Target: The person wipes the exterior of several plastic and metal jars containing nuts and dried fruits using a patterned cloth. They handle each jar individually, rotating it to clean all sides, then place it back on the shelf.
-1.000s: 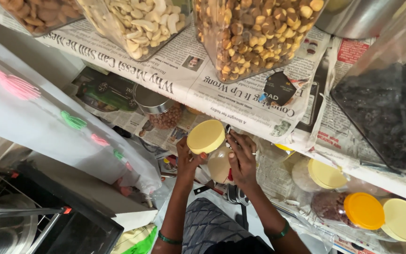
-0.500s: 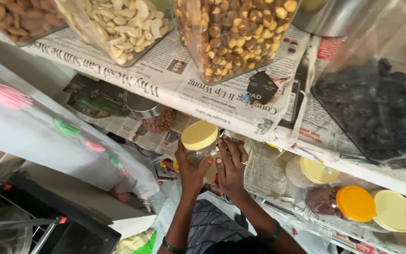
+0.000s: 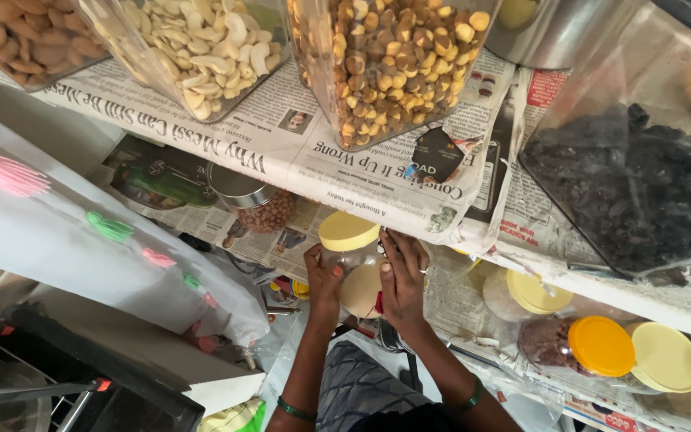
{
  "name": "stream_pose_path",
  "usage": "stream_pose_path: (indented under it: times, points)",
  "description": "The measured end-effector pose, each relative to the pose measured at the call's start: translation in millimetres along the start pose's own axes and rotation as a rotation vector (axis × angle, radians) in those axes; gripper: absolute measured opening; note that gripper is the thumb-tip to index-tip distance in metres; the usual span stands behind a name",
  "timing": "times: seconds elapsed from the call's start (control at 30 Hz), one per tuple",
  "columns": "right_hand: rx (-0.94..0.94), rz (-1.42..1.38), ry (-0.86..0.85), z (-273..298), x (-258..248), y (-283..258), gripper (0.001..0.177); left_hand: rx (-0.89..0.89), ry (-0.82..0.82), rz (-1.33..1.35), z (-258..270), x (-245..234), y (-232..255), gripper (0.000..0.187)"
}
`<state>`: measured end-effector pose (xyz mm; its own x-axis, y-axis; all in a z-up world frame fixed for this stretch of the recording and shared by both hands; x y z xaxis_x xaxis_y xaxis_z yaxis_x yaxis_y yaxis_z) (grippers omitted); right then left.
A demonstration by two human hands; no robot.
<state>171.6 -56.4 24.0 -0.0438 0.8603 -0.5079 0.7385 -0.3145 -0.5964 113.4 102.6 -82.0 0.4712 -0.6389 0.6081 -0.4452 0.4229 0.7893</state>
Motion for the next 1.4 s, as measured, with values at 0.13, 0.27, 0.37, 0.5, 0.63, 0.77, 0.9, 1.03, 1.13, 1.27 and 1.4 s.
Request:
stream_pose_path:
  times: [0.13,0.27,0.37,0.5,0.63,0.77,0.9,1.03,1.13,1.27,1.4]
  points:
    - [-0.031,0.055,0.012,1.3,5.9,-5.0,0.044,0.003,-0.020,-0.136,-1.9,-6.3,4.0,0.076]
    - [-0.053,0.080,0.000,4.3,11.5,-8.9,0.043,0.029,0.089,-0.469,-0.1,-12.7,26.2,0.078]
    - [-0.098,0.125,-0.011,8.5,17.5,-17.5,0.044,0.037,0.069,-0.445,5.7,2.1,35.1,0.101]
    - [-0.132,0.141,-0.006,16.2,22.3,-24.9,0.042,0.100,0.075,-0.494,2.3,11.1,46.6,0.109]
    - [-0.128,0.114,-0.025,15.7,24.8,-20.5,0.044,0.004,0.105,-0.433,-0.5,-6.1,40.6,0.106]
    - [-0.074,0.048,-0.018,11.5,24.2,-10.6,0.047,0.016,0.011,-0.177,-5.1,-15.2,26.9,0.103]
    - [-0.030,-0.039,-0.016,6.6,24.5,-3.3,0.047,0.065,-0.064,0.042,-7.5,-25.3,10.2,0.096]
    - [0.000,-0.054,-0.021,8.2,28.2,-1.5,0.048,0.064,-0.093,0.052,-7.7,-35.0,1.0,0.094]
    - [-0.017,-0.013,-0.001,11.4,26.0,-4.9,0.048,0.081,-0.071,-0.119,-8.0,-30.4,10.7,0.091]
    - [-0.025,0.025,0.002,15.9,24.7,-0.6,0.049,-0.052,-0.034,-0.238,1.7,-17.3,30.7,0.091]
    - [-0.079,0.074,-0.019,22.0,30.7,-1.3,0.049,-0.140,-0.083,-0.515,1.1,1.4,55.4,0.101]
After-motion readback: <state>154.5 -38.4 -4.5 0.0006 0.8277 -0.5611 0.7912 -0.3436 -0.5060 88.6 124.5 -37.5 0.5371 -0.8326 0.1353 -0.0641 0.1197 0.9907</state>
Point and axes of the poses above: each hand's wrist, its own z-axis away from the middle knuckle, its own x-axis out of the palm, y = z × x, the point moved 10 cm from there along -z, towards the middle knuckle, and after that the axes turned 4 degrees about z, right-handed, at the moved point
